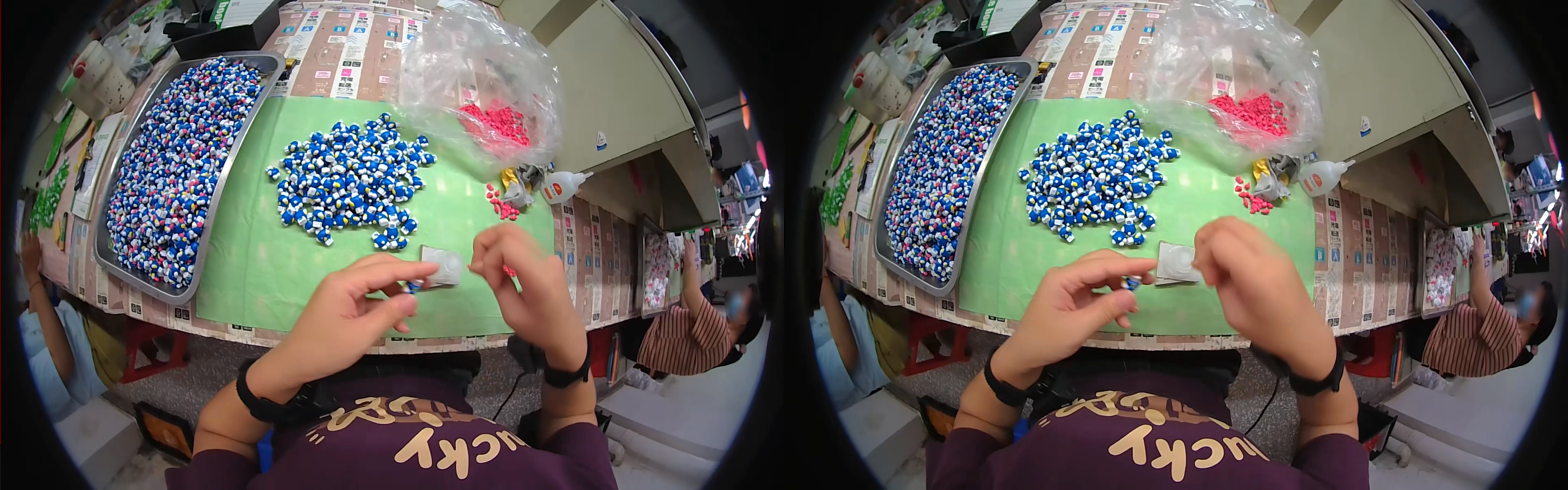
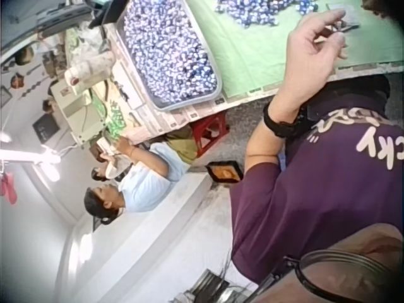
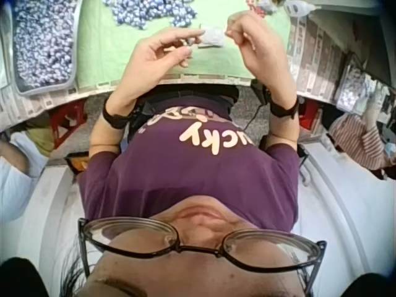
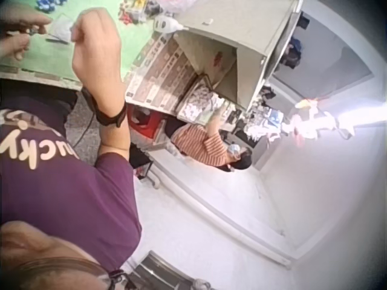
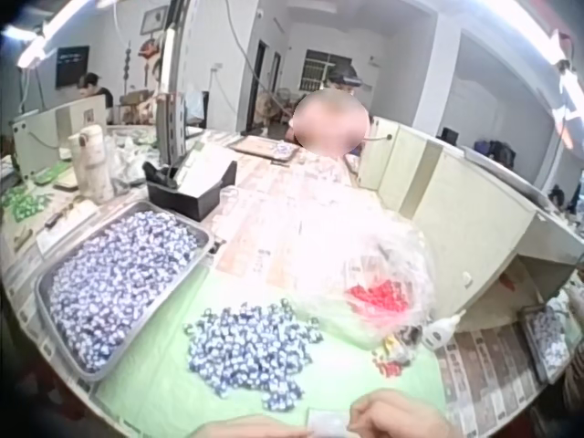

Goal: The person sits at a table and repeatedly picks up small blue and white cylindrical candies and pink plastic pieces. They attach the pink pieces to the blue candies by hand, placing the finished items into a pile on a green mat. The process is repetitive and involves handling small components one at a time.

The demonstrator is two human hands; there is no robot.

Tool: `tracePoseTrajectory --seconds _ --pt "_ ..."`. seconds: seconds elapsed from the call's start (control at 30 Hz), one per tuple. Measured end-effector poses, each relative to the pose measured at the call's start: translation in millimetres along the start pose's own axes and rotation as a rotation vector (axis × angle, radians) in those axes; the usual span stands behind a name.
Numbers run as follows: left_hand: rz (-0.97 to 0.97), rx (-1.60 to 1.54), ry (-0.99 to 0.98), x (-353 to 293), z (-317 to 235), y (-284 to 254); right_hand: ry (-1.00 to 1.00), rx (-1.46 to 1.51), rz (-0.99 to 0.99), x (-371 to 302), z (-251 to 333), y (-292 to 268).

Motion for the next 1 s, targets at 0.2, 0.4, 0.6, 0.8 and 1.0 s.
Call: tracePoseTrajectory --seconds 0.2,0.4,0.6,0.8,1.0 --pt "-0.178 0.055 0.032 -16 -7 -21 0.003 -0.303 0.147 18 -14 11" --pt "-0.144 0.039 0.063 -23 -3 -28 0.036 -0.337 0.15 22 -13 12" --pt "-0.138 -0.159 0.155 -15 -5 -21 0.064 0.043 -0.007 16 1 1" --pt "-0.119 -0.213 0.247 -7 -9 -6 0.09 0.489 -0.205 10 34 16" --pt "-0.177 -0.01 0.31 -9 -14 2 -0.01 0.184 -0.224 10 39 20"
Point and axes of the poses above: each hand's wrist, its own x-axis towards the middle knuckle, its own y-axis out of the palm, z = x × y, the point moved 4 cm from there along x, towards the middle knuckle, and after that the axes turned 13 degrees about z, right-handed, at the moved point
